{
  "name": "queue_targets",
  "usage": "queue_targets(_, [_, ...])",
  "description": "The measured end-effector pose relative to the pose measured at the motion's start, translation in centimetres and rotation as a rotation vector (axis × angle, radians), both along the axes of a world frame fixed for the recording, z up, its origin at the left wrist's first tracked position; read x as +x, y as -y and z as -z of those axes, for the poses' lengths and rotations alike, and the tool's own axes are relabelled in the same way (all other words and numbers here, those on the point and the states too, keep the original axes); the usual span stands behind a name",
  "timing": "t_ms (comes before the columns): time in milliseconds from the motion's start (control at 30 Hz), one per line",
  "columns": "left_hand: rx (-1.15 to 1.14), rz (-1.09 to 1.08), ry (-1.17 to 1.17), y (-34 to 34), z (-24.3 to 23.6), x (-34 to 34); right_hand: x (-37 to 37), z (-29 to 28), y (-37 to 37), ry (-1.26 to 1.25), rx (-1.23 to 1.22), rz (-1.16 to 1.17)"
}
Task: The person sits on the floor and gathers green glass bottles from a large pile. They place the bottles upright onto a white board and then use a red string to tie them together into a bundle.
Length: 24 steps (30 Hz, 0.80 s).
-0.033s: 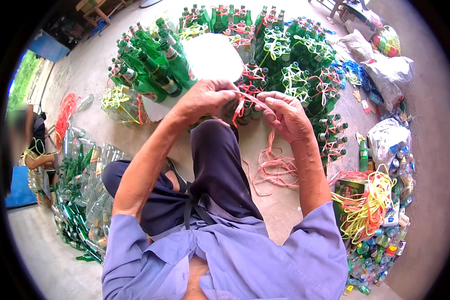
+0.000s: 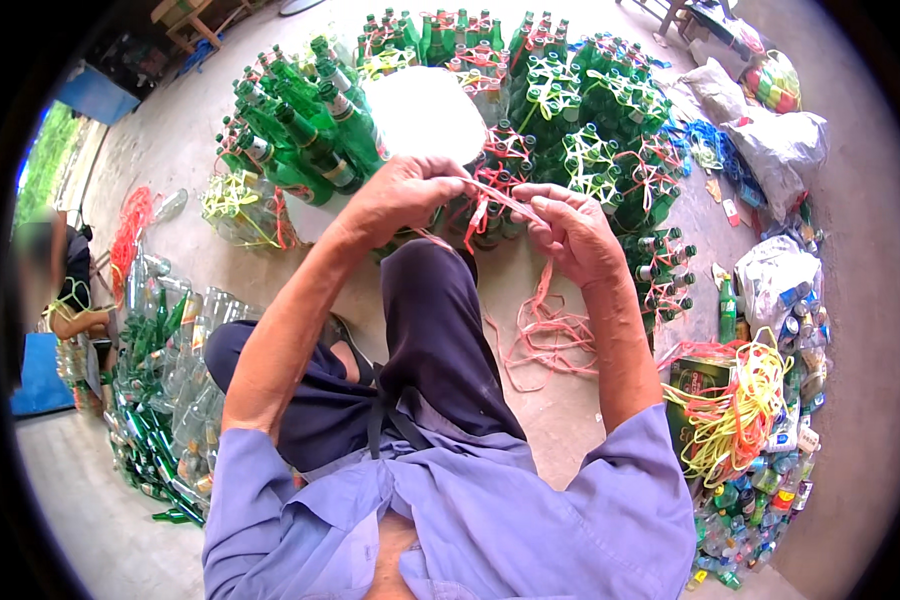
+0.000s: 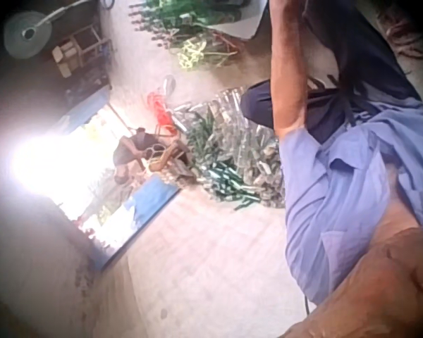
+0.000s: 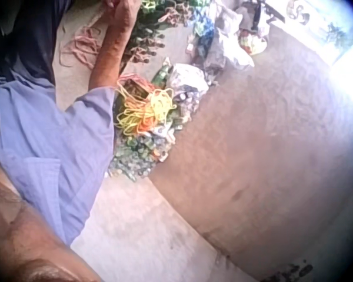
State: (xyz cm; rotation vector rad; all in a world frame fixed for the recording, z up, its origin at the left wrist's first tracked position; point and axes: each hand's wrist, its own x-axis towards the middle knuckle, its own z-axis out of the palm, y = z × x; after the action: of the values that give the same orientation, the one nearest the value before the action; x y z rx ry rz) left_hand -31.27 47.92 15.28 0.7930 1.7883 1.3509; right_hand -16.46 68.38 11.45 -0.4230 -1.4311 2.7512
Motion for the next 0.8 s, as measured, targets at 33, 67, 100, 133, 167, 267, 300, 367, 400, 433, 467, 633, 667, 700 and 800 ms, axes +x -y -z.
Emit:
queue_targets(33, [0.072,-0.036,-0.004,0.8,-0.2,-0.5,0.3,0.4,-0.5,0.001,0.022,-0.033])
queue_targets(67, [0.111,-0.041,-0.119,1.2,1.1,-1.5,0.6,0.9,-0.8,0.002,0.044,-0.066])
queue_targets(100, [0.085,-0.055,-0.181,1.7,1.0,-2.2,0.9,1.3,-1.0,0.011,0.085,-0.058])
queue_targets(133, [0.062,-0.071,-0.236,1.8,0.0,-2.2,1.1,2.0,-1.5,0.021,0.115,-0.074])
queue_targets(167, [-0.101,-0.152,-0.191,2.3,-1.2,-1.8,1.5,2.8,-2.1,0.031,0.145,-0.091])
queue_targets(267, [-0.069,-0.171,-0.434,5.0,-0.9,-4.2,1.7,3.5,-2.6,0.011,0.19,-0.129])
queue_targets(300, [-0.078,-0.211,-0.437,6.0,-1.2,-4.7,1.8,3.7,-2.8,0.018,0.188,-0.141])
queue_targets(367, [-0.087,-0.26,-0.393,7.9,-2.0,-5.9,2.4,4.0,-3.6,0.057,0.192,-0.144])
queue_targets(400, [-0.073,-0.321,-0.405,8.9,-2.4,-6.3,2.4,4.0,-3.8,0.083,0.193,-0.147])
queue_targets(433, [-0.036,-0.374,-0.489,9.8,-2.5,-7.1,2.5,4.0,-4.1,0.109,0.195,-0.149])
queue_targets(467, [0.002,-0.427,-0.573,10.8,-2.5,-8.0,2.5,4.0,-4.4,0.099,0.239,-0.149])
queue_targets(633, [0.091,-0.633,-0.38,15.3,-6.2,-9.6,2.6,3.4,-6.0,0.098,0.372,-0.143])
queue_targets(667, [0.112,-0.646,-0.339,16.3,-7.2,-9.9,2.5,3.4,-6.4,0.079,0.377,-0.148])
queue_targets(700, [0.168,-0.651,-0.312,17.1,-7.5,-10.6,2.4,3.0,-6.7,0.091,0.43,-0.14])
queue_targets(800, [0.26,-0.753,-0.272,20.4,-10.1,-11.6,1.5,2.8,-7.1,0.084,0.458,-0.145])
